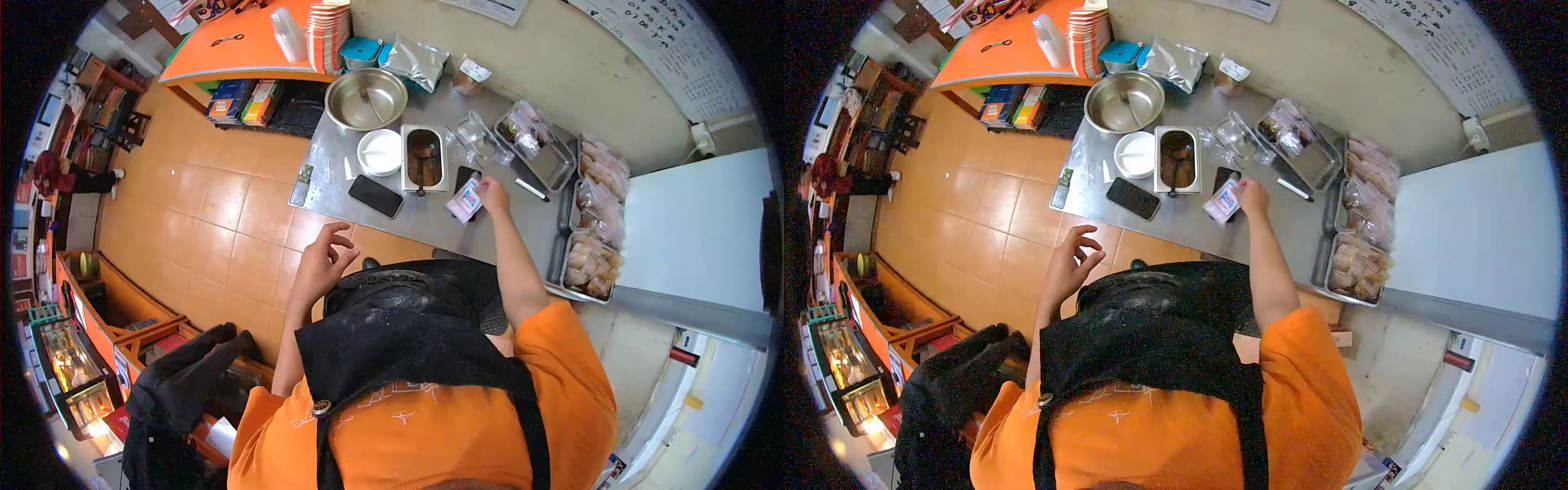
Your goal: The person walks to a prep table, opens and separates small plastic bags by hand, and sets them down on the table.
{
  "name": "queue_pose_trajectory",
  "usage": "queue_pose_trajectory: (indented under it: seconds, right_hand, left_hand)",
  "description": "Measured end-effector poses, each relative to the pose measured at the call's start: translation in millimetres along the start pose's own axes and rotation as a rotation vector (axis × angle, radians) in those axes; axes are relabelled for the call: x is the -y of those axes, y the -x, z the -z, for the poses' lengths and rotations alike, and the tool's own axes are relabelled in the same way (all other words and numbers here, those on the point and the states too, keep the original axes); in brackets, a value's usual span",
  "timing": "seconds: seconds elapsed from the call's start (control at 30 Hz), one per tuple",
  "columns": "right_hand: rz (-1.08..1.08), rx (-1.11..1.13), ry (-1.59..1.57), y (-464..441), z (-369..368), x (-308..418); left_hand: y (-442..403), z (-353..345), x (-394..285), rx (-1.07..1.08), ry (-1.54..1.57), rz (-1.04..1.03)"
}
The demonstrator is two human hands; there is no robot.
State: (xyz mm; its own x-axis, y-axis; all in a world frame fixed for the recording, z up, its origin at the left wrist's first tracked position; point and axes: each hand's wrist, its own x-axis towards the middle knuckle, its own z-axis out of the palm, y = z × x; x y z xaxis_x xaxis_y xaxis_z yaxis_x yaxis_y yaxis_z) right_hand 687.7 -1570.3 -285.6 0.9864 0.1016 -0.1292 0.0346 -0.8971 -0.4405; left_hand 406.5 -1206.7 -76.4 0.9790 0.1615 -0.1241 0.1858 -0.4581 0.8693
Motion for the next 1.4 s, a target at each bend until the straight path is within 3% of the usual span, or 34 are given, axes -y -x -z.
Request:
queue_pose_trajectory:
  seconds: [0.33,0.5,0.57,0.6,0.7,0.83,0.9,1.07,1.1,1.23,1.33,1.4]
  right_hand:
    - [-0.007,0.033,0.117,18.4,-1.3,19.9]
    - [-0.026,-0.112,-0.155,36.4,-22.6,13.5]
    - [-0.082,-0.034,-0.286,50.4,-27.9,18.8]
    - [-0.079,-0.019,-0.293,51.0,-36.6,18.6]
    - [-0.401,0.106,-0.832,64.3,-54.8,7.4]
    - [-0.492,0.119,-0.847,78.0,-38.7,23.8]
    - [-0.531,0.208,-1.006,82.4,-35.5,23.3]
    - [-0.411,0.213,-0.862,75.9,-40.4,26.8]
    - [-0.345,0.188,-0.859,70.7,-44.5,24.7]
    - [-0.440,0.296,-0.769,62.7,-30.1,37.5]
    - [-0.317,0.340,-0.739,54.3,-39.3,20.6]
    - [-0.243,0.230,-0.614,55.3,-36.3,30.0]
  left_hand:
    - [-37.9,-32.9,22.4,0.183,0.084,0.056]
    - [-80.8,-103.6,62.3,0.605,-0.134,-0.029]
    - [-98.4,-151.3,91.7,0.460,-0.350,-0.295]
    - [-108.5,-163.5,83.7,0.466,-0.441,-0.279]
    - [-127.4,-192.0,77.0,0.469,-0.544,-0.204]
    - [-135.4,-206.8,101.6,0.384,-0.523,-0.222]
    - [-135.4,-208.0,105.6,0.411,-0.539,-0.220]
    - [-124.8,-205.9,99.4,0.381,-0.565,-0.248]
    - [-122.1,-205.2,96.9,0.407,-0.576,-0.219]
    - [-122.0,-199.3,81.5,0.471,-0.563,-0.138]
    - [-118.7,-203.0,76.5,0.506,-0.514,-0.074]
    - [-117.7,-198.8,70.4,0.516,-0.516,-0.039]
